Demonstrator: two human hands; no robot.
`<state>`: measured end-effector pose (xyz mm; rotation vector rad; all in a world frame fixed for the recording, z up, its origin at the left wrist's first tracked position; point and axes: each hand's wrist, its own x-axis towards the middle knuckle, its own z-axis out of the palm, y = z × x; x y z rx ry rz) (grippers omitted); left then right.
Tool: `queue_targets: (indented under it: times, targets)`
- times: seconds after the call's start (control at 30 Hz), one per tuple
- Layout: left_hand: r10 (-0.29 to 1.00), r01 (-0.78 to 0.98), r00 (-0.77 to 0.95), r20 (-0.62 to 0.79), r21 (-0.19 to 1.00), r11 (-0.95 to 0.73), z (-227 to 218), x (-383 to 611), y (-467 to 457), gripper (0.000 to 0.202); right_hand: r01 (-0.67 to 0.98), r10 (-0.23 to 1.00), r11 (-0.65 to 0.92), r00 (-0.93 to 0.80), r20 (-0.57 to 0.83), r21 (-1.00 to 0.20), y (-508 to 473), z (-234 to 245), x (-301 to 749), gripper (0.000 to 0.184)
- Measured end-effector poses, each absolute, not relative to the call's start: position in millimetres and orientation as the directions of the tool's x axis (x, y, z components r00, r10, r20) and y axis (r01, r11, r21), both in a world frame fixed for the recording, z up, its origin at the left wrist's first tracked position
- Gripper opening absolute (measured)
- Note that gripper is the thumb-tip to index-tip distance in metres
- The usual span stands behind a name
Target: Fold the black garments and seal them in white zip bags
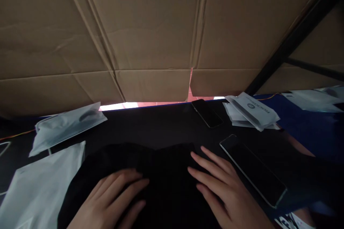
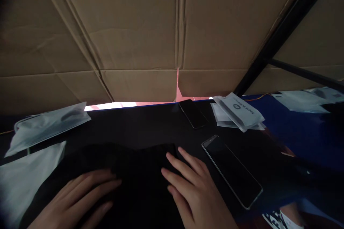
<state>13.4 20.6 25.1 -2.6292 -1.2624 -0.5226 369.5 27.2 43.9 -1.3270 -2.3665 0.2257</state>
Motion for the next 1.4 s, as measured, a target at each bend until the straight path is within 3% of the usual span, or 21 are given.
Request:
queue_targets:
  times: [0.1,0.2,0.3,0.4,0.5,0.57,0.6,0.7,0.8,0.97,1.03,1.13,1.23,1.33,1.4]
  targets:
    - [0.722,0.810,0.565,0.398,-0.099,-0.579,30,29,38,0.055,0.790,0.870,0.493,-0.444,0.214,-0.364,46,40,355,0.043]
    - [0.773,0.815,0.561,0.298,-0.034,-0.578,39,33,53,0.044,0.775,0.887,0.454,-0.438,0.143,-0.440,63,51,353,0.023]
    - [0.788,0.793,0.593,0.168,0.051,-0.607,61,31,74,0.030,0.732,0.902,0.405,-0.416,0.110,-0.548,83,69,359,0.018]
    - [0.802,0.813,0.566,0.190,0.030,-0.581,87,34,98,0.032,0.736,0.940,0.338,-0.290,0.178,-0.586,103,76,359,0.017]
    - [0.825,0.899,0.420,0.378,-0.045,-0.437,94,46,105,0.037,0.786,0.930,0.293,-0.101,0.354,-0.544,104,70,346,0.034]
    - [0.792,0.891,0.427,0.437,-0.057,-0.450,83,56,98,0.042,0.805,0.892,0.353,-0.136,0.430,-0.477,91,59,332,0.040]
    - [0.771,0.869,0.468,0.433,-0.066,-0.490,72,60,91,0.044,0.812,0.866,0.426,-0.240,0.438,-0.398,81,53,325,0.042]
    - [0.721,0.805,0.578,0.382,-0.124,-0.580,34,64,66,0.065,0.799,0.827,0.550,-0.482,0.288,-0.243,53,32,314,0.059]
    - [0.726,0.802,0.590,0.354,-0.148,-0.579,10,59,51,0.079,0.792,0.825,0.565,-0.546,0.145,-0.232,38,19,315,0.066]
    - [0.763,0.817,0.567,0.310,-0.095,-0.568,23,46,67,0.069,0.782,0.829,0.555,-0.549,0.107,-0.284,46,31,327,0.054]
    - [0.808,0.856,0.508,0.298,-0.075,-0.511,34,41,85,0.060,0.803,0.850,0.527,-0.502,0.160,-0.278,60,40,330,0.043]
    - [0.880,0.918,0.393,0.265,-0.068,-0.390,47,37,112,0.048,0.868,0.884,0.439,-0.372,0.283,-0.231,93,45,330,0.045]
    - [0.902,0.930,0.367,0.228,-0.072,-0.360,60,39,123,0.033,0.888,0.890,0.406,-0.330,0.316,-0.218,123,44,328,0.040]
    - [0.880,0.919,0.391,0.270,-0.066,-0.389,75,39,111,0.032,0.878,0.873,0.426,-0.337,0.353,-0.216,125,47,330,0.022]
    - [0.851,0.907,0.413,0.325,-0.056,-0.419,80,33,92,0.035,0.866,0.850,0.449,-0.339,0.402,-0.219,108,51,336,0.021]
